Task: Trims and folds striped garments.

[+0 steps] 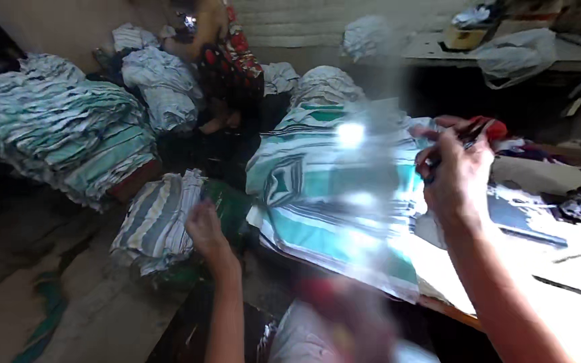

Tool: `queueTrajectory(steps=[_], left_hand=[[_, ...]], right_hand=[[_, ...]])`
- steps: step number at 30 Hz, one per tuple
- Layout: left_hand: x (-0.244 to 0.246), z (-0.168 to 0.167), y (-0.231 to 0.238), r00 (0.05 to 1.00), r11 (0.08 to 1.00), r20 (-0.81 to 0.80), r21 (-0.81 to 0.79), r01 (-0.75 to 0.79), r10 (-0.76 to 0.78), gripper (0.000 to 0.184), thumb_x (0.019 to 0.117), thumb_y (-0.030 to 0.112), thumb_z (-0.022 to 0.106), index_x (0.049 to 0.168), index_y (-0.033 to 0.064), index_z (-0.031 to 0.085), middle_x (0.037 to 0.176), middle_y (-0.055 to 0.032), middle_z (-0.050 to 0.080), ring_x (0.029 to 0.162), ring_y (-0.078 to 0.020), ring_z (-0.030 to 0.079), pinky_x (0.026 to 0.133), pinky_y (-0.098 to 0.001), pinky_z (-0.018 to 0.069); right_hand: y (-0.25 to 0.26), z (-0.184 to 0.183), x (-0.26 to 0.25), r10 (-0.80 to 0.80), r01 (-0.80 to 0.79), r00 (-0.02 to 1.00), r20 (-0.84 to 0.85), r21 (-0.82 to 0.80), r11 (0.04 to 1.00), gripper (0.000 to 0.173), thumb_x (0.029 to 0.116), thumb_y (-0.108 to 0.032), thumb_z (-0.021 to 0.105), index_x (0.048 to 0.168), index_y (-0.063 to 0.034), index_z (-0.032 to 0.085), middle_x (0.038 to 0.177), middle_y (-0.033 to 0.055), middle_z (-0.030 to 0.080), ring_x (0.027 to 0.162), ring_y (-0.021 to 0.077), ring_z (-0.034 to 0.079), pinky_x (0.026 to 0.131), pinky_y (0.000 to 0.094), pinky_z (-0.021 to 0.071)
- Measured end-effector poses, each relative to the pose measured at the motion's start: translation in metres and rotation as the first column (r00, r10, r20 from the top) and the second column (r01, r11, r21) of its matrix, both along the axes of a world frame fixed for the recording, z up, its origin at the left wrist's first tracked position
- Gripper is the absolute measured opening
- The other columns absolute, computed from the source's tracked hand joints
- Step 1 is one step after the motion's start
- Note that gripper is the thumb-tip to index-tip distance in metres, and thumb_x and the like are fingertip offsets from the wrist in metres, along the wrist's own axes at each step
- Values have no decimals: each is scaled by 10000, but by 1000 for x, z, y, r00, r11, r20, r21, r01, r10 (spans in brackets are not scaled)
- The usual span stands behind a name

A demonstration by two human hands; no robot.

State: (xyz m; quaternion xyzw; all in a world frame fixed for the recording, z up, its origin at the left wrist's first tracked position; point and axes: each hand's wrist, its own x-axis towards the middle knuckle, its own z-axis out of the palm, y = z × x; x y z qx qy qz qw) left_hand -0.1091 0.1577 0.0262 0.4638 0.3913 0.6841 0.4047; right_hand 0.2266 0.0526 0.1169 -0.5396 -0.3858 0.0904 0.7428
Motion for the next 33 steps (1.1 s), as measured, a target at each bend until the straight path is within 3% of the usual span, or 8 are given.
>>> queueTrajectory(steps=[4,8,12,22,26,28,31,33], left_hand=[[18,-45,-38,974,885,-82,-438,155,-212,501,1109,350,388,1304,-95,509,1070,-161,645,959,-188,616,834,-378,523],[37,-48,-51,880,758,-40,-528,383,-473,564,1114,420,337,981,-9,679,738,-34,688,664,-87,648,609,-261,522],[45,-33,-44,886,830,200,-313,462,-418,248,1059,157,542,1128,-59,643,999,-101,715,914,-124,693,829,-317,586],[29,-66,-90,865,931,-499,336,142,48,218,926,167,669,831,-18,735,863,-115,730,881,-113,716,843,-233,586],[32,-72,-97,953,932,20,-204,299,-301,287,912,70,679,1130,-111,638,1034,-112,713,944,-109,702,854,-284,601],[38,-58,-90,813,795,477,-319,515,-335,445,1027,118,502,1420,-63,401,1265,-154,617,1145,-186,644,1010,-378,550],[37,-46,-75,554,598,821,-374,709,-143,687,1070,596,232,1386,57,517,1229,-166,671,1109,-262,675,934,-450,567],[34,-49,-71,494,491,856,-368,790,-154,611,1076,564,236,1187,87,601,1003,-140,711,895,-256,721,782,-429,613]], right_hand=[[29,-24,-35,197,-90,910,365,-289,953,306,969,-208,662,1238,-64,630,1071,26,687,592,46,538,540,263,496],[78,-35,-66,529,-252,686,500,-518,818,980,783,-394,866,1587,-165,354,1445,116,559,1028,214,662,830,475,576],[111,-49,-77,622,-287,432,653,-555,781,271,872,-127,753,1113,-5,721,1091,178,694,979,331,682,847,573,547],[168,39,4,102,83,786,610,-267,960,225,938,-170,652,1006,43,679,897,194,670,833,280,643,780,529,503],[178,-25,12,290,97,777,559,-561,822,248,975,-125,624,1114,75,668,1016,316,662,965,475,641,857,687,475],[180,-47,5,280,119,777,564,-568,815,233,979,-127,602,1129,42,660,1011,299,667,966,473,645,837,691,469],[175,-50,-1,212,168,769,603,-511,843,261,973,-130,603,1166,42,641,1100,288,647,1045,447,631,893,662,470],[172,-46,-3,194,200,760,620,-507,838,284,976,-92,585,1205,71,622,1195,312,613,1124,469,605,943,658,457]])
